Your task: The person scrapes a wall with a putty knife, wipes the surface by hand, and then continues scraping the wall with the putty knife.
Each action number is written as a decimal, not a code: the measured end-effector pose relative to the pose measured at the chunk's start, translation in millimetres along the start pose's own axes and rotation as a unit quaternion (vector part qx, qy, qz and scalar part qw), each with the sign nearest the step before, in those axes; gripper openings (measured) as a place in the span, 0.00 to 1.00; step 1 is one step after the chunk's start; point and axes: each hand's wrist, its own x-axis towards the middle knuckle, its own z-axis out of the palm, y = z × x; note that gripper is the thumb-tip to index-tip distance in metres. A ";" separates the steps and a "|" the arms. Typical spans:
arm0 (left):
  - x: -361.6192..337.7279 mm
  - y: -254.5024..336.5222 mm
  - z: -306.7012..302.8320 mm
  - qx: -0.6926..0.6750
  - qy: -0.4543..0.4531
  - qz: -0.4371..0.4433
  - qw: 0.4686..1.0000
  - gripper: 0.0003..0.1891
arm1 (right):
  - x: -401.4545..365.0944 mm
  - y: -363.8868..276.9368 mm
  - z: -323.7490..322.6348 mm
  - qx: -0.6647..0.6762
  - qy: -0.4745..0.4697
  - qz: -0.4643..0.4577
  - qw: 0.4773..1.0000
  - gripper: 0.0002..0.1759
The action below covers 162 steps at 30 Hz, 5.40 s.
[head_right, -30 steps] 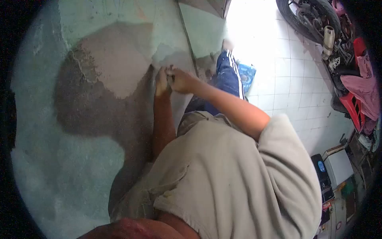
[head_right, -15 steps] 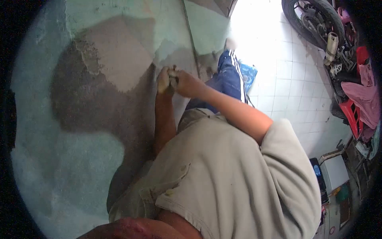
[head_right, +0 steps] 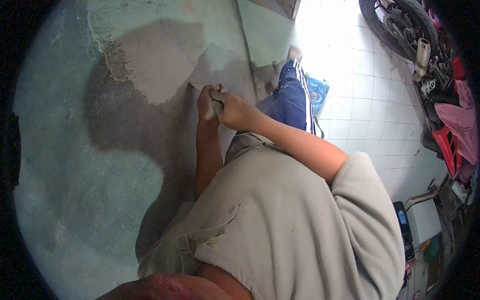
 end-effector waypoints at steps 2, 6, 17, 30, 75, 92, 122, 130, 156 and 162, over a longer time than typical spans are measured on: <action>-12.6 3.6 0.3 0.008 0.023 0.023 0.999 0.10 | 12.9 6.1 2.0 0.020 -0.017 0.012 1.000 0.22; 21.2 -4.6 -13.4 -0.003 0.016 0.025 1.000 0.08 | 10.0 31.1 23.2 0.009 0.047 -0.021 0.999 0.21; 38.3 -8.4 -45.9 0.010 -0.077 0.020 0.997 0.08 | 10.8 10.7 20.0 -0.017 -0.028 0.066 0.997 0.23; 20.3 5.8 -21.7 0.055 -0.033 0.065 0.996 0.13 | 43.1 49.7 42.9 -0.073 0.070 -0.100 0.990 0.21; 67.5 -8.2 -32.3 -0.102 -0.076 -0.050 0.991 0.12 | 45.2 34.9 6.0 -0.025 0.020 -0.063 0.997 0.24; 43.6 4.4 -20.4 0.132 -0.004 0.055 0.990 0.11 | 69.2 49.4 14.1 -0.076 0.005 -0.077 0.994 0.20; 65.8 -6.2 -14.1 0.199 0.010 0.140 0.970 0.12 | 62.9 37.3 -9.8 -0.030 0.007 -0.027 0.999 0.19; 73.1 2.6 -24.1 -0.049 -0.066 -0.103 0.991 0.12 | 49.7 15.0 -16.4 -0.035 -0.024 0.048 0.998 0.25; 76.3 -20.9 -42.7 -0.051 -0.086 -0.037 0.994 0.12 | 33.6 38.3 -9.7 -0.108 0.021 -0.147 0.983 0.23; 19.0 6.3 28.4 0.127 0.123 0.043 0.983 0.12 | 47.6 63.2 12.1 -0.055 0.016 -0.127 0.990 0.20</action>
